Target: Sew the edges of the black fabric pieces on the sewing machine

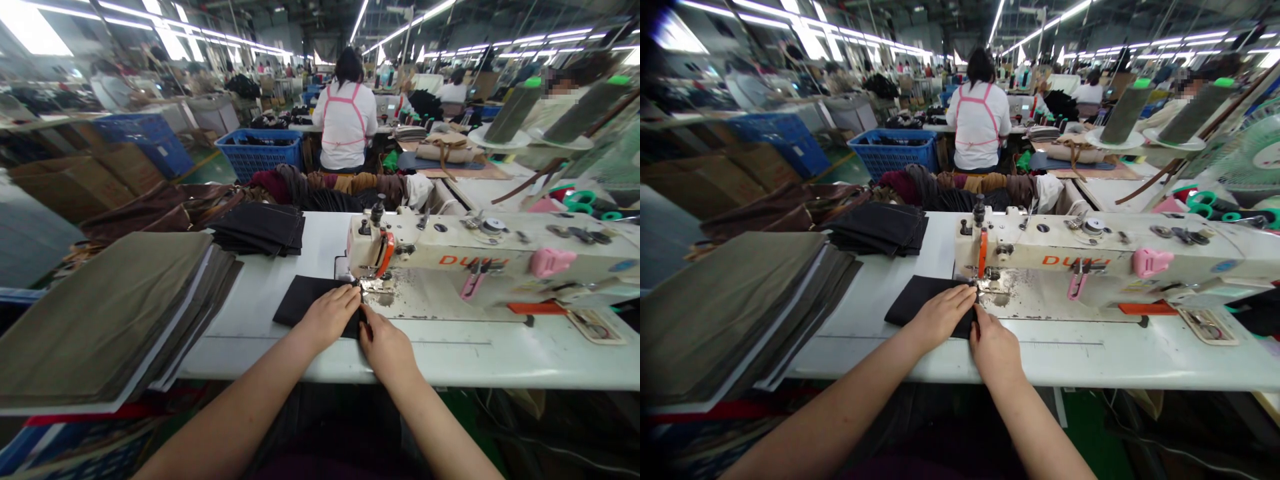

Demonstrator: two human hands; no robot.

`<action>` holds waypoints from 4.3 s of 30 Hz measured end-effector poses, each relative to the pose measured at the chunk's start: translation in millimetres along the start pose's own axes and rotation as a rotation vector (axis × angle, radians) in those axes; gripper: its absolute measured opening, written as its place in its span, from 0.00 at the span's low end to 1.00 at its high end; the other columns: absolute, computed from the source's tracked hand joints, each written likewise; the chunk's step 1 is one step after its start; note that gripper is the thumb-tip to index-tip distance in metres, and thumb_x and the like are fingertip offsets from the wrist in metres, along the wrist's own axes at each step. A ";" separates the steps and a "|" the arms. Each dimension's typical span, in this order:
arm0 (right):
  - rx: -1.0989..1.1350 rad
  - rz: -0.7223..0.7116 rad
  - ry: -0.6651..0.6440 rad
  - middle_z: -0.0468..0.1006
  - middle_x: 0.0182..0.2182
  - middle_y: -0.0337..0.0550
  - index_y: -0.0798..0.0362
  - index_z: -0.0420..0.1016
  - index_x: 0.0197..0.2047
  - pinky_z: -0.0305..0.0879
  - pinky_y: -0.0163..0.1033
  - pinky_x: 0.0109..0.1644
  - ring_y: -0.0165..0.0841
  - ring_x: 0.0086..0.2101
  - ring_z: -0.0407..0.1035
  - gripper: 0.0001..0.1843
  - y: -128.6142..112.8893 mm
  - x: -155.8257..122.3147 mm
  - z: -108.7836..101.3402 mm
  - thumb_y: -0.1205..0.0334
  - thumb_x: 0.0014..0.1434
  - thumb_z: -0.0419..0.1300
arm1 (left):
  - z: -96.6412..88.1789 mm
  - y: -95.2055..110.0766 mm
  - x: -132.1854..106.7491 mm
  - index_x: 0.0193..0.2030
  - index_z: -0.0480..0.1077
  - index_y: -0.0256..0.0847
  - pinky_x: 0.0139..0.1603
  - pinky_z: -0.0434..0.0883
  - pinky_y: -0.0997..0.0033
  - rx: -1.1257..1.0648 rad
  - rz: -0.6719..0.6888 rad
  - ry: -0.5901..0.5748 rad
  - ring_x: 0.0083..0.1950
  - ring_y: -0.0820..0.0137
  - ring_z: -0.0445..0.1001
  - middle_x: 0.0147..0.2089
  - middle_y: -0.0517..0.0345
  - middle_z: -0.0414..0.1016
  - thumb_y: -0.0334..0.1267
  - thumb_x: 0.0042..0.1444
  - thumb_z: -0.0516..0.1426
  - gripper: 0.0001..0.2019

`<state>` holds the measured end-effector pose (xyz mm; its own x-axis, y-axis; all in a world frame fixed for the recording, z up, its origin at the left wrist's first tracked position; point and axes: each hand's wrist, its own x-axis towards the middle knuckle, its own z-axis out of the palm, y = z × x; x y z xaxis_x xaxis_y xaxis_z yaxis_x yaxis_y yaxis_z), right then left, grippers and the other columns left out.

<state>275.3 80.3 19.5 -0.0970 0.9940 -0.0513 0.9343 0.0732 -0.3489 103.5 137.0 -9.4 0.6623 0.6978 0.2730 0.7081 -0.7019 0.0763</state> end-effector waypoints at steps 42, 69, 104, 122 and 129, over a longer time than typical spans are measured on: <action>0.030 -0.138 0.136 0.75 0.46 0.49 0.53 0.69 0.64 0.68 0.39 0.51 0.36 0.44 0.71 0.23 6.5 -0.7 6.7 0.61 0.70 0.49 | -10.7 8.9 -22.5 0.62 0.70 0.34 0.66 0.70 0.57 -0.006 0.088 0.086 0.65 0.59 0.71 0.62 0.45 0.75 0.32 0.70 0.48 0.18; -0.161 -0.231 0.291 0.72 0.41 0.51 0.59 0.66 0.66 0.63 0.45 0.52 0.42 0.44 0.65 0.28 16.2 18.2 23.4 0.67 0.63 0.54 | 2.6 -30.5 21.8 0.65 0.68 0.38 0.70 0.63 0.58 -0.063 -0.103 -0.018 0.69 0.62 0.67 0.68 0.48 0.70 0.31 0.68 0.51 0.20; 0.035 -0.219 0.371 0.75 0.40 0.51 0.58 0.72 0.60 0.66 0.45 0.51 0.41 0.41 0.68 0.22 19.2 16.0 20.0 0.64 0.65 0.51 | -63.6 -0.4 13.2 0.52 0.76 0.23 0.43 0.77 0.60 0.252 -0.893 -0.464 0.49 0.52 0.81 0.53 0.25 0.74 0.22 0.64 0.46 0.20; 0.413 -0.218 0.218 0.73 0.32 0.42 0.49 0.80 0.40 0.64 0.40 0.44 0.35 0.36 0.68 0.11 25.4 13.1 9.3 0.54 0.64 0.59 | -37.4 -31.5 -89.1 0.74 0.53 0.36 0.74 0.55 0.49 0.126 -0.450 -0.065 0.76 0.55 0.54 0.75 0.43 0.56 0.48 0.70 0.48 0.30; 0.417 -0.186 0.059 0.68 0.26 0.38 0.50 0.73 0.24 0.60 0.39 0.39 0.33 0.32 0.65 0.14 19.9 9.9 8.9 0.55 0.58 0.66 | -28.3 -30.9 -98.2 0.77 0.44 0.36 0.77 0.46 0.47 0.138 -0.465 -0.147 0.79 0.57 0.45 0.78 0.44 0.46 0.55 0.70 0.44 0.36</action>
<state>289.8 90.9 3.7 -0.2190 0.9709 0.0968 0.6841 0.2236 -0.6943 9.6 86.2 -11.5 0.2898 0.9517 0.1011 0.9554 -0.2939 0.0274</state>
